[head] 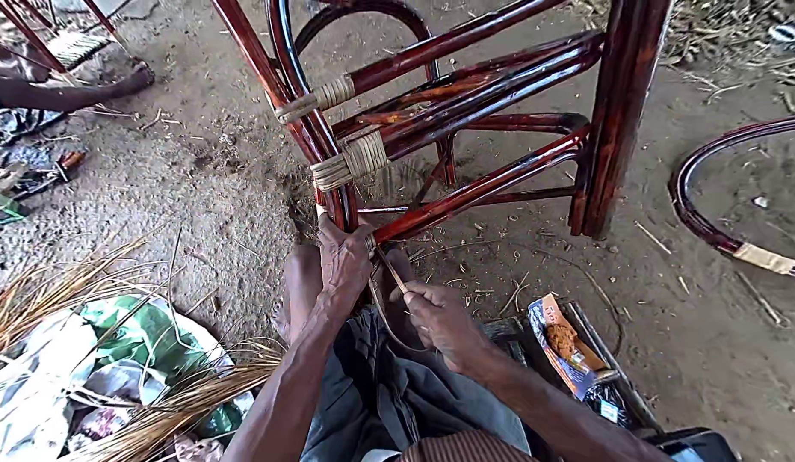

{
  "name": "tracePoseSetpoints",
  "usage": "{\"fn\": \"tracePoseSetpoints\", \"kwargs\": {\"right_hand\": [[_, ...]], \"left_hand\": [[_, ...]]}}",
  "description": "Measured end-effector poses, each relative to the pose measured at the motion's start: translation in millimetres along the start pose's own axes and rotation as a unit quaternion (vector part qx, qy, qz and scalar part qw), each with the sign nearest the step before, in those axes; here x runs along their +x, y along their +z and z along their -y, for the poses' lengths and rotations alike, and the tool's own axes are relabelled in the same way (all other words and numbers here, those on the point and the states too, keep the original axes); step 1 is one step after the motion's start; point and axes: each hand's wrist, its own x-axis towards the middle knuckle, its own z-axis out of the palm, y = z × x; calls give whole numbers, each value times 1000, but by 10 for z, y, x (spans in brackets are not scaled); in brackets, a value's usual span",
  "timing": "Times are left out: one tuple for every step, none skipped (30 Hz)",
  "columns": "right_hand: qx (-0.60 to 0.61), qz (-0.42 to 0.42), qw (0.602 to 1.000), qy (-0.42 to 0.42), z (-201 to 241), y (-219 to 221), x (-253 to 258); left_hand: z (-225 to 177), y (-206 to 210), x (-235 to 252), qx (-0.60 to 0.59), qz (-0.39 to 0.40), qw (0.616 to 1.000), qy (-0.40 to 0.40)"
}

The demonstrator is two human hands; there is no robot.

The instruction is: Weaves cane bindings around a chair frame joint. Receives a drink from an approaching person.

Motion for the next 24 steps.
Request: {"fn": "tracePoseSetpoints", "kwargs": {"right_hand": [[0, -1, 1000, 3, 41, -29, -7], [-3, 0, 1000, 2, 85, -43, -3], [-8, 4, 1000, -5, 138, -53, 22], [-17, 10, 1000, -18, 217, -64, 64], [-28, 18, 999, -35, 342, -79, 128], [-39, 27, 998, -49, 510, -89, 217], [-39, 35, 997, -54, 696, -82, 334], [-32, 45, 997, -55, 861, -70, 485], [-27, 56, 997, -55, 1009, -54, 660], [-22, 68, 996, -52, 1137, -36, 854], [-15, 77, 996, -47, 1226, -14, 1057], [-7, 78, 996, -37, 1279, 18, 1234], [-1, 78, 997, -27, 1324, 49, 1381], [4, 75, 997, -18, 1367, 73, 1494], [7, 68, 998, -7, 1379, 84, 1570], [13, 58, 998, 0, 1376, 84, 1624], [23, 49, 999, 5, 1379, 80, 1668], [31, 43, 999, 9, 1381, 83, 1705], [35, 38, 999, 13, 1372, 90, 1731], [36, 37, 999, 19, 1363, 93, 1745], [34, 38, 998, 22, 1360, 89, 1748], [35, 43, 998, 22, 1364, 80, 1739], [37, 55, 998, 21, 1366, 66, 1717], [40, 73, 996, 19, 1362, 51, 1683]], "left_hand": [[16, 21, -16, -8, -9, 1000, 5], [41, 46, -23, -11, -20, 1000, 12], [61, 74, -7, -22, -34, 999, 19], [79, 105, 18, -28, -51, 998, 23], [96, 135, 40, -30, -69, 997, 28], [118, 163, 63, -33, -85, 995, 36], [138, 183, 79, -40, -101, 993, 44], [157, 206, 98, -52, -121, 990, 53], [168, 213, 111, -68, -131, 988, 54], [172, 214, 124, -83, -138, 986, 52], [175, 222, 129, -90, -143, 984, 49], [177, 225, 116, -95, -143, 984, 46], [180, 216, 117, -96, -139, 985, 45], [182, 210, 132, -95, -138, 985, 44], [182, 214, 134, -91, -137, 985, 43], [181, 228, 147, -87, -138, 986, 43], [177, 242, 183, -76, -144, 986, 43], [176, 254, 204, -68, -149, 986, 45], [181, 273, 206, -59, -154, 985, 48], [182, 290, 196, -51, -160, 984, 52], [169, 301, 186, -43, -165, 984, 53], [148, 311, 180, -35, -171, 983, 51], [133, 325, 172, -28, -177, 983, 49], [127, 341, 163, -23, -186, 981, 49]]}}
